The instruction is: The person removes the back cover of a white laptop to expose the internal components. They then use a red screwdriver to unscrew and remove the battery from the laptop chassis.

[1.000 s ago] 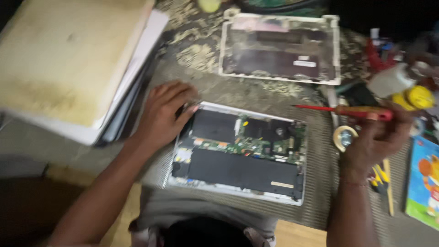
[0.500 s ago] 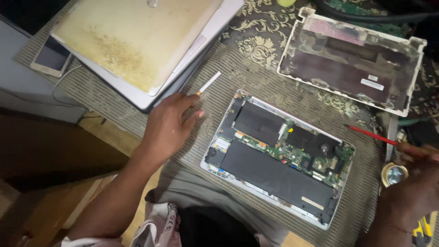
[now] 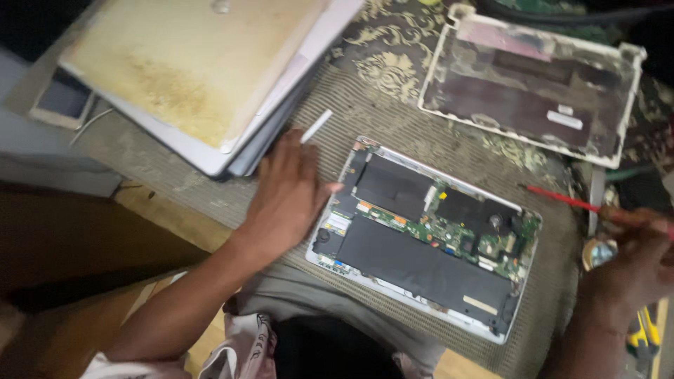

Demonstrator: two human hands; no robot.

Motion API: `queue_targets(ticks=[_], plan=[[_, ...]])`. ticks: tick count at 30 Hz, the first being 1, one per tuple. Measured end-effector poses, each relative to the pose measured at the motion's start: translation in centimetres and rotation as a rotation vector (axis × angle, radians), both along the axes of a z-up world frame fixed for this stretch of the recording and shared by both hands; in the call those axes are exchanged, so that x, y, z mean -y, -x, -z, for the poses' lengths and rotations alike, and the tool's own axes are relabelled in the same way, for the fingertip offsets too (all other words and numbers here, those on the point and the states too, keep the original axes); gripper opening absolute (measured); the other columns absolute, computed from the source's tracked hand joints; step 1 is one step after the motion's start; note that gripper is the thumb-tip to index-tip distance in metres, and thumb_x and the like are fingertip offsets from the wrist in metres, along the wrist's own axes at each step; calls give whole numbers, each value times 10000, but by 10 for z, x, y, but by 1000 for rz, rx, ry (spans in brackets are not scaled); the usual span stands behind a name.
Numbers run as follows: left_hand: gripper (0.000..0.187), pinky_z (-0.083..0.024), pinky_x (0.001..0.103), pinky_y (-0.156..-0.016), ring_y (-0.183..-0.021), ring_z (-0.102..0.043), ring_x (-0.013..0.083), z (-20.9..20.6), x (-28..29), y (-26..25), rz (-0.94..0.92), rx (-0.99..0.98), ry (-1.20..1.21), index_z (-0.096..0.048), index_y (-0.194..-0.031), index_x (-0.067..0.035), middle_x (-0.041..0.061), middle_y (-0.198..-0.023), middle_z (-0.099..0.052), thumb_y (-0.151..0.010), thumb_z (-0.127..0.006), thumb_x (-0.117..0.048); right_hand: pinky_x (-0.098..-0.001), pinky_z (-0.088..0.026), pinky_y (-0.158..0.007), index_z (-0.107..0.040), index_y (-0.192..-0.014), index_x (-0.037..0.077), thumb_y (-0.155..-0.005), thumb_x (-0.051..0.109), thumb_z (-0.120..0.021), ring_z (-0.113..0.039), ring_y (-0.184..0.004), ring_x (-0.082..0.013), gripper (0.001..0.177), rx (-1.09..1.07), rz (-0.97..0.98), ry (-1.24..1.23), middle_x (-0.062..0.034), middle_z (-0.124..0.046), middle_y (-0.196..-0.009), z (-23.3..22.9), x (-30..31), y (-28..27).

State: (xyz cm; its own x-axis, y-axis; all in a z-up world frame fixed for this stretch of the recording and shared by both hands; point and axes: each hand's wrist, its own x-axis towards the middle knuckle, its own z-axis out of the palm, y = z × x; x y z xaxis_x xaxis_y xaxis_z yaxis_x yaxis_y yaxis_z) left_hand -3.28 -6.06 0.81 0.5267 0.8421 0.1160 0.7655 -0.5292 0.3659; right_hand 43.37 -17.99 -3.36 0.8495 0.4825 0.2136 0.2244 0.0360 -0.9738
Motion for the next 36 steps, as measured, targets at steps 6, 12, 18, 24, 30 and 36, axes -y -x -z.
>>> queue_targets(ticks=[6, 12, 18, 24, 30, 36], plan=[[677, -416, 552, -1050, -1263, -467, 482, 9, 5, 3, -89, -77, -216, -483, -1386, 177, 377, -1407, -488, -1096, -443, -434, -207, -512, -558, -696, -902, 44, -972, 84, -501, -723, -692, -134, 212, 40, 29, -34, -122, -759, -865, -20, -3, 21], [746, -386, 549, -1102, -1404, -398, 478, 17, 7, 3, -153, -149, -155, -372, -1495, 190, 372, -1576, -368, -1107, -379, -448, -246, -535, -581, -670, -931, 19, -1093, 109, -578, -684, -689, -152, 206, 57, 29, -69, -126, -716, -831, -14, 4, 17], [701, -393, 575, -1121, -1503, -319, 484, 9, 15, 8, -145, -182, -152, -363, -1538, 134, 343, -1648, -262, -1112, -366, -423, -234, -482, -551, -606, -962, 25, -1102, 39, -469, -599, -617, -148, 196, 24, -43, -67, -173, -730, -886, -26, 1, 27], [653, -248, 589, -1235, -1536, -222, 508, -13, 25, 7, -11, -57, -72, -389, -1511, 122, 380, -1616, -285, -1119, -320, -396, -255, -549, -580, -612, -1088, -16, -1126, 110, -561, -658, -678, -157, 141, 75, -22, -77, -175, -726, -906, -13, 6, 14], [587, -253, 508, -1270, -1586, -220, 330, -22, 23, 0, 246, 354, 201, -417, -1543, -24, 174, -1666, -331, -1053, -529, -329, -250, -458, -530, -604, -986, -1, -1061, 49, -527, -592, -607, -167, 119, 17, -43, -131, -176, -681, -837, -26, 0, 28], [785, -173, 517, -1269, -1604, -156, 341, -6, 10, 6, 217, 375, 419, -296, -1604, -108, 164, -1713, -226, -964, -657, -382, -253, -556, -565, -624, -976, -11, -1102, 70, -549, -728, -670, -189, 167, 0, 21, -93, -178, -717, -804, -11, 2, 11]])
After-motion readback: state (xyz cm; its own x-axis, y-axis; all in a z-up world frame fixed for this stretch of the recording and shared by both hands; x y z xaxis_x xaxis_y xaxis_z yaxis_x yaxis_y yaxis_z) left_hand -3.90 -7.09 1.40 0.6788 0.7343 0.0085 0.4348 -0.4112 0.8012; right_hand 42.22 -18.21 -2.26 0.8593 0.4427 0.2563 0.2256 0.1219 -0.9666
